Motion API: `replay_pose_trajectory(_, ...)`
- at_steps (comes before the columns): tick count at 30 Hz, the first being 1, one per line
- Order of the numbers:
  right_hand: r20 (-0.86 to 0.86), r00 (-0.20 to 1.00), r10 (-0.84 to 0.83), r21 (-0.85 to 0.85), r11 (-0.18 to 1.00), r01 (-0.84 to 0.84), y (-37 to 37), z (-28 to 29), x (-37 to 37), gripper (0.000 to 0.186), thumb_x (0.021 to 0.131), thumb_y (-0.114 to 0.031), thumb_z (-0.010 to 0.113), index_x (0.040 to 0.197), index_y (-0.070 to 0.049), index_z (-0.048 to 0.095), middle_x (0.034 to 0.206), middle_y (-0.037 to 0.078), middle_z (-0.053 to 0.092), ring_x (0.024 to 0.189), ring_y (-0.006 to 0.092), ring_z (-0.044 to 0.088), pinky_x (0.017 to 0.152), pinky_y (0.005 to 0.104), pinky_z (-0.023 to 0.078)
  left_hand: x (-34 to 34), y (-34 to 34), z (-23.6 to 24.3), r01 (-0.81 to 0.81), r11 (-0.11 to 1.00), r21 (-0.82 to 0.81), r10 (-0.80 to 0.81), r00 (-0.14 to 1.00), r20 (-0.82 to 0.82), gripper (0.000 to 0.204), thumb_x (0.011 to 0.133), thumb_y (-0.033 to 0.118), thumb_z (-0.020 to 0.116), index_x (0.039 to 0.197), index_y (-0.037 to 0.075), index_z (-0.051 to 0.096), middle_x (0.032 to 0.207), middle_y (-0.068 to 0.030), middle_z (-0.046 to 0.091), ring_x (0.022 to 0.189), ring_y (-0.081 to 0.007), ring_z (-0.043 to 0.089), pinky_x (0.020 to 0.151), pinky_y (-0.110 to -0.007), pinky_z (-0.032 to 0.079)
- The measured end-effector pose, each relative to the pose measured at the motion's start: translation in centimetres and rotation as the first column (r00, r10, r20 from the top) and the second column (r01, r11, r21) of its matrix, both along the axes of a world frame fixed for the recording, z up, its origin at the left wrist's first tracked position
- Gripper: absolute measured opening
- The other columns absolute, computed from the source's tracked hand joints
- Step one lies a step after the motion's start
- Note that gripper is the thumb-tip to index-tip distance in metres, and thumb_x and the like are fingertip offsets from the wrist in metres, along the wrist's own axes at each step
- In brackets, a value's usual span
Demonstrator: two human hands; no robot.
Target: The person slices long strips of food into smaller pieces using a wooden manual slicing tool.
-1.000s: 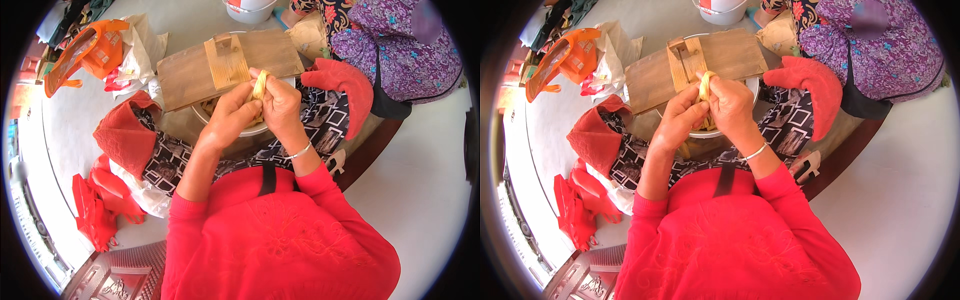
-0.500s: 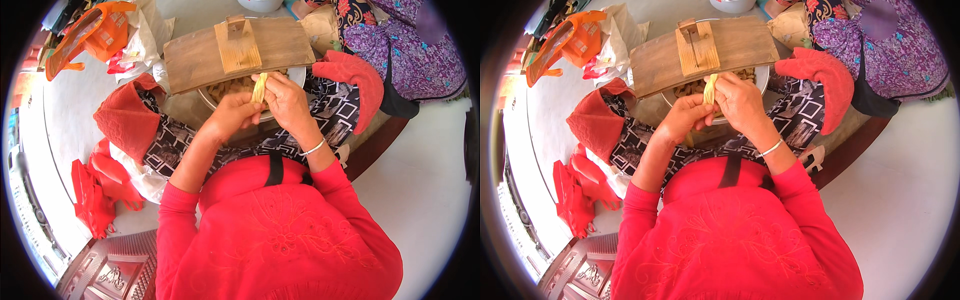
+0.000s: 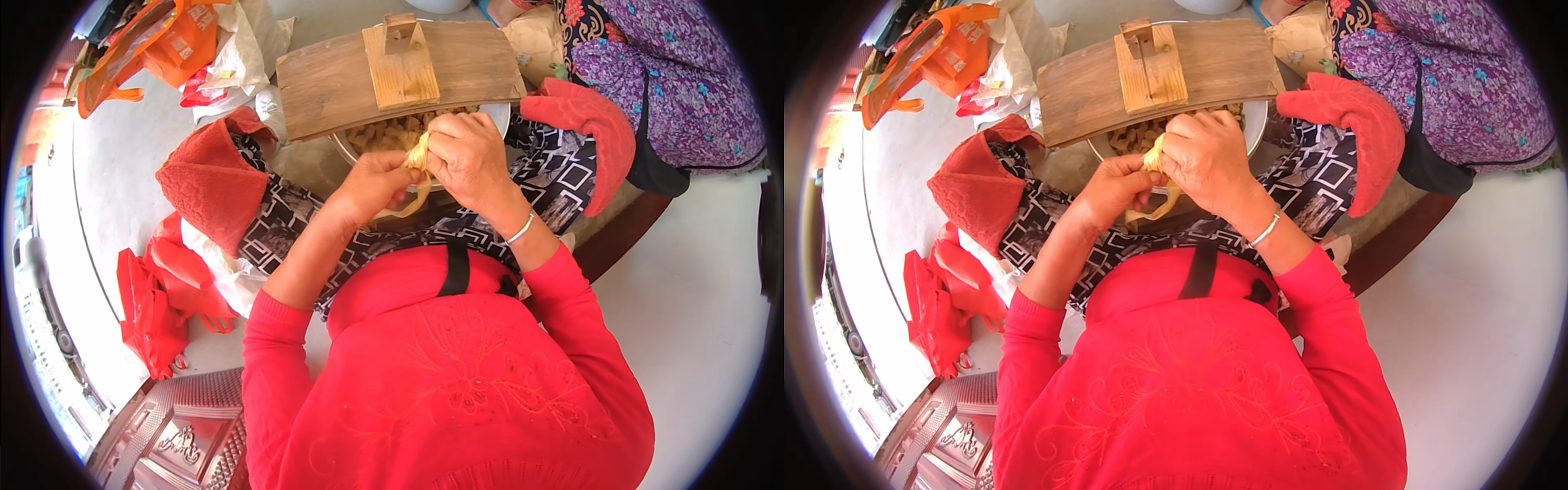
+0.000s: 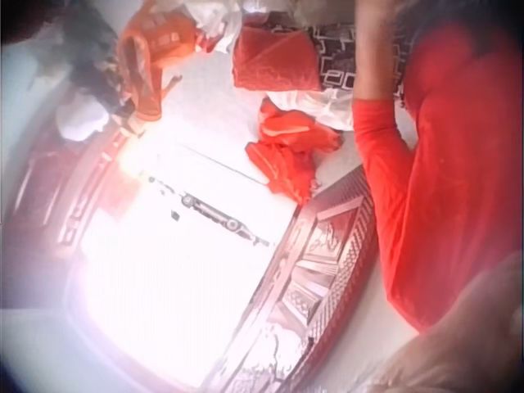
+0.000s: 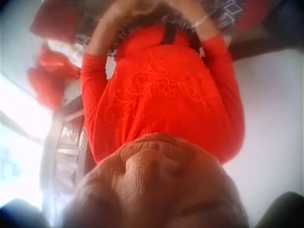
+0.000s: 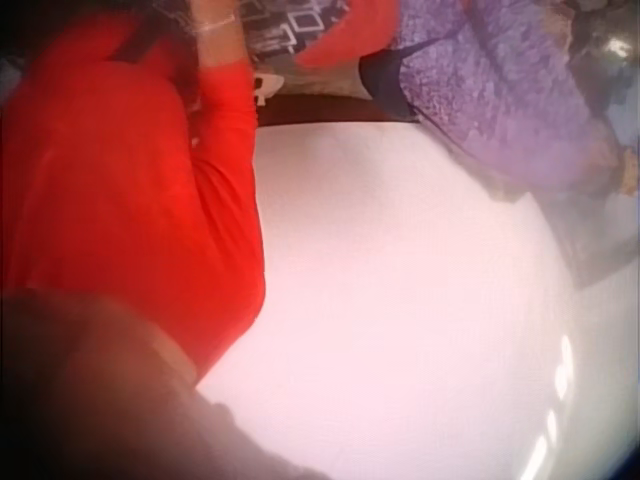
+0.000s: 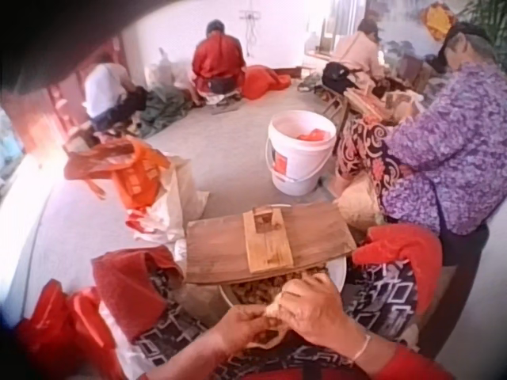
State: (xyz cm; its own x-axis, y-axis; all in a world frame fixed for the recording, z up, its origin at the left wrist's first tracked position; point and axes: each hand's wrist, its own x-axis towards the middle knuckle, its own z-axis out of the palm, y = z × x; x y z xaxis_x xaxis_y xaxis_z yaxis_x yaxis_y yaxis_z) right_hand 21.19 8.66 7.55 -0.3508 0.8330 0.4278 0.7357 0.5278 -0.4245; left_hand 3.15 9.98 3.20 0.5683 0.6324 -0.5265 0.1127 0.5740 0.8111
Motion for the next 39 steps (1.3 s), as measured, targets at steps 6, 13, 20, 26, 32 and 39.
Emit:
replay_pose_trajectory(6, -0.478, 0.845, -0.239, -0.656, 0.736, -0.163, -1.3, -3.3, 0.7, 0.027, 0.095, -0.024, 0.059, 0.086, 0.001, 0.065, 0.077, 0.003, 0.061, 0.072, 0.0140, 0.057, 0.065, 0.0318, 0.046, 0.9, -0.7, 1.6, 0.250, 0.257, 0.933, 0.312, 0.893, -0.325, 0.016, 0.079, 0.002, 0.061, 0.094, 0.000, 0.065, 0.095, -0.0118, 0.061, 0.083, -0.0312, 0.062, 0.070, -0.036, 0.051)
replay_pose_trajectory(13, -0.689, 0.436, -0.579, -0.714, 0.440, -0.545, -2.2, -8.5, 0.6, 0.029, 0.099, -0.021, 0.054, 0.099, 0.006, 0.064, 0.099, 0.000, 0.063, 0.092, 0.0077, 0.054, 0.083, 0.0246, 0.045, 1.2, -0.2, 1.2, 0.241, 0.207, 0.948, 0.303, 0.906, -0.296, 0.033, 0.075, 0.000, 0.059, 0.108, 0.001, 0.063, 0.107, -0.0151, 0.060, 0.091, -0.0351, 0.061, 0.076, -0.039, 0.051)
replay_pose_trajectory(20, -0.733, 0.474, -0.489, -0.679, 0.576, -0.455, -1.3, -6.5, -0.8, 0.027, 0.095, -0.017, 0.059, 0.108, 0.006, 0.065, 0.118, 0.005, 0.062, 0.101, 0.0093, 0.055, 0.088, 0.0247, 0.044, 1.3, 0.9, 1.5, 0.389, 0.484, 0.784, 0.186, 0.830, -0.526, 0.044, 0.077, -0.002, 0.053, 0.121, 0.000, 0.054, 0.109, -0.0210, 0.058, 0.098, -0.0420, 0.057, 0.081, -0.046, 0.048)
replay_pose_trajectory(26, -0.510, 0.813, -0.282, -0.624, 0.771, -0.124, -1.4, -6.2, -0.1, 0.014, 0.090, -0.004, 0.059, 0.097, 0.006, 0.065, 0.116, 0.012, 0.062, 0.096, 0.0122, 0.058, 0.082, 0.0266, 0.047, 2.0, 2.0, 0.7, 0.531, 0.545, 0.649, 0.054, 0.750, -0.659, 0.046, 0.076, -0.001, 0.054, 0.122, 0.001, 0.051, 0.108, -0.0231, 0.058, 0.101, -0.0436, 0.055, 0.081, -0.047, 0.047)
replay_pose_trajectory(32, -0.524, 0.821, -0.228, -0.479, 0.875, -0.063, -1.5, -4.8, -0.4, 0.006, 0.084, 0.005, 0.059, 0.089, 0.007, 0.062, 0.114, 0.014, 0.059, 0.097, 0.0191, 0.059, 0.082, 0.0277, 0.047, 0.6, 1.6, -0.7, 0.202, 0.766, 0.610, -0.074, 0.971, -0.230, 0.049, 0.086, 0.005, 0.057, 0.134, 0.000, 0.045, 0.097, -0.0128, 0.064, 0.087, -0.0214, 0.062, 0.078, -0.033, 0.049)
replay_pose_trajectory(39, -0.577, 0.765, -0.287, -0.416, 0.909, 0.028, -1.3, -4.8, -1.2, 0.004, 0.081, 0.004, 0.062, 0.085, 0.006, 0.063, 0.113, 0.014, 0.057, 0.104, 0.0235, 0.056, 0.088, 0.0311, 0.045, 2.8, 1.2, 0.0, -0.124, 0.856, 0.502, 0.210, 0.971, -0.118, 0.032, 0.095, 0.011, 0.049, 0.123, -0.005, 0.053, 0.082, -0.0023, 0.057, 0.076, -0.0080, 0.053, 0.069, -0.024, 0.046)
